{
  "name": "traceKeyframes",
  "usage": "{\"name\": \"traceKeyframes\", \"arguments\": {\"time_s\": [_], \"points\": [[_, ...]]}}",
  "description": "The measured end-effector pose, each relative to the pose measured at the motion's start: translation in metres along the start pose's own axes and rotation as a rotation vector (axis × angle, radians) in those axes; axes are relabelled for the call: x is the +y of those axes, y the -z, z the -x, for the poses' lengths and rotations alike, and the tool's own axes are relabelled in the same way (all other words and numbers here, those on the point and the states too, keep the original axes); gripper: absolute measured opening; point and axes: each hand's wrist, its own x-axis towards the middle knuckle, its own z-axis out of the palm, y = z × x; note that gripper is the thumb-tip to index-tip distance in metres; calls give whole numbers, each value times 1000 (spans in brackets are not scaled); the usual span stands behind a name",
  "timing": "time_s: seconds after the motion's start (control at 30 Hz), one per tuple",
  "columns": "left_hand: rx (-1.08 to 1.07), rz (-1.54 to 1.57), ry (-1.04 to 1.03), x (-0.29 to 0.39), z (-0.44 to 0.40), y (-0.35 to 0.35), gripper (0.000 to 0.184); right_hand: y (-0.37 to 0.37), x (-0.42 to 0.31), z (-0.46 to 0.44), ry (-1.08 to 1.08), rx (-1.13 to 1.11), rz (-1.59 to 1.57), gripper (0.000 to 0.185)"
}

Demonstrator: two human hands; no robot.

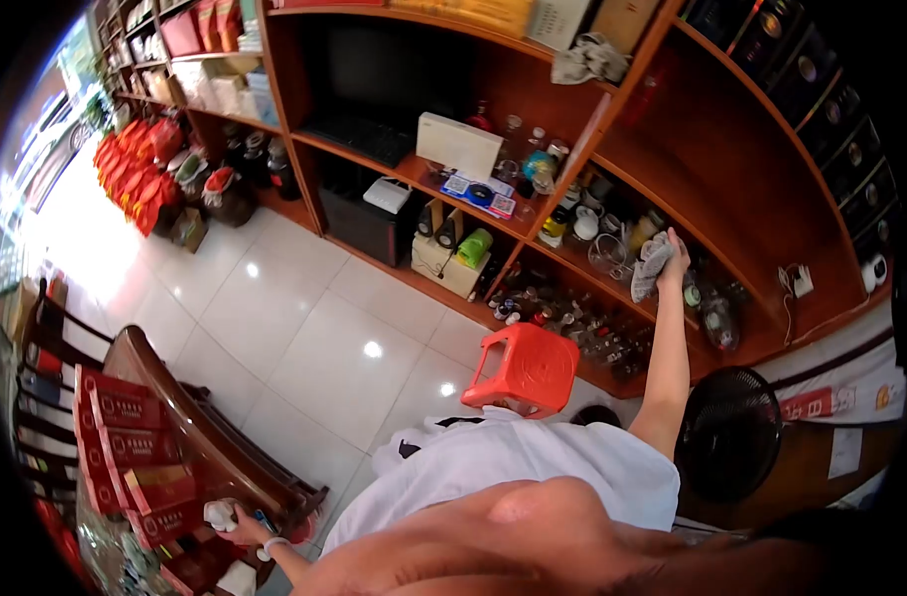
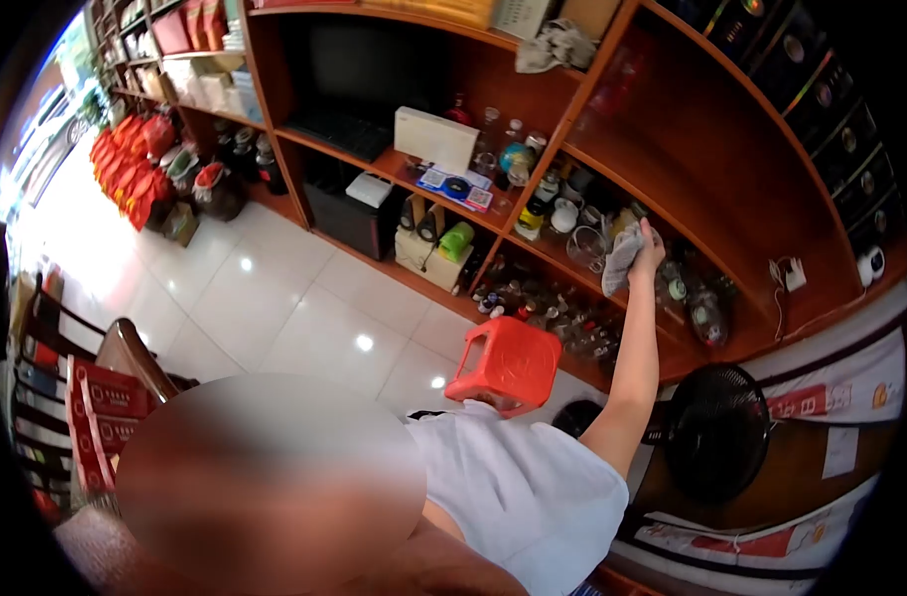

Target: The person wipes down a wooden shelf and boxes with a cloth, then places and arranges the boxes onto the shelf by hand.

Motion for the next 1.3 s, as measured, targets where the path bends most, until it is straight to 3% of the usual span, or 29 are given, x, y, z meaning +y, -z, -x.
{"name": "traceKeyframes", "arguments": {"time_s": [0.03, 0.1, 0.2, 0.27, 0.33, 0.4, 0.53, 0.57, 0.63, 0.7, 0.77, 0.87, 1.0, 1.07, 1.1, 1.3], "points": [[-31, 62, -32, 13, 3, 1, 74, -25, -33, 48, -3, 57, 98, 30], [-90, 248, -124, 49, 17, -3, 70, -6, -28, 19, 77, 26, 121, 33], [-252, 767, -362, 135, 51, -7, 63, 3, -37, -14, 187, -37, 118, 36], [-520, 821, -414, 191, 84, -13, 63, 7, -47, -38, 303, -95, 167, 36], [-603, 914, -405, 251, 139, -19, 69, 11, -60, -62, 362, -92, 237, 38], [-796, 770, -556, 326, 199, 9, 72, 16, -72, -85, 531, -85, 430, 43], [-1093, 789, -888, 470, 337, 54, 71, 46, -86, -149, 650, -27, 574, 53], [-1417, 1071, -794, 507, 379, 68, 71, 54, -82, -169, 650, -14, 560, 53], [-1353, 1017, -1208, 576, 451, 110, 66, 69, -67, -207, 645, -83, 783, 57], [-1651, 1130, -1161, 636, 526, 129, 67, 65, -57, -214, 477, -108, 1059, 63], [-1720, 1257, -1245, 689, 602, 145, 76, 57, -62, -199, 646, -208, 1060, 57], [-1500, 1124, -1371, 758, 703, 149, 93, 57, -68, -191, 710, -224, 988, 53], [-1402, 1022, -1311, 812, 801, 144, 88, 58, -67, -191, 756, -256, 919, 51], [-1314, 933, -1311, 828, 837, 123, 86, 59, -67, -192, 675, -283, 890, 51], [-1217, 836, -1290, 833, 848, 122, 83, 59, -67, -193, 680, -270, 892, 51], [-1153, 774, -1271, 841, 868, 106, 80, 58, -69, -191, 673, -332, 891, 51]]}}
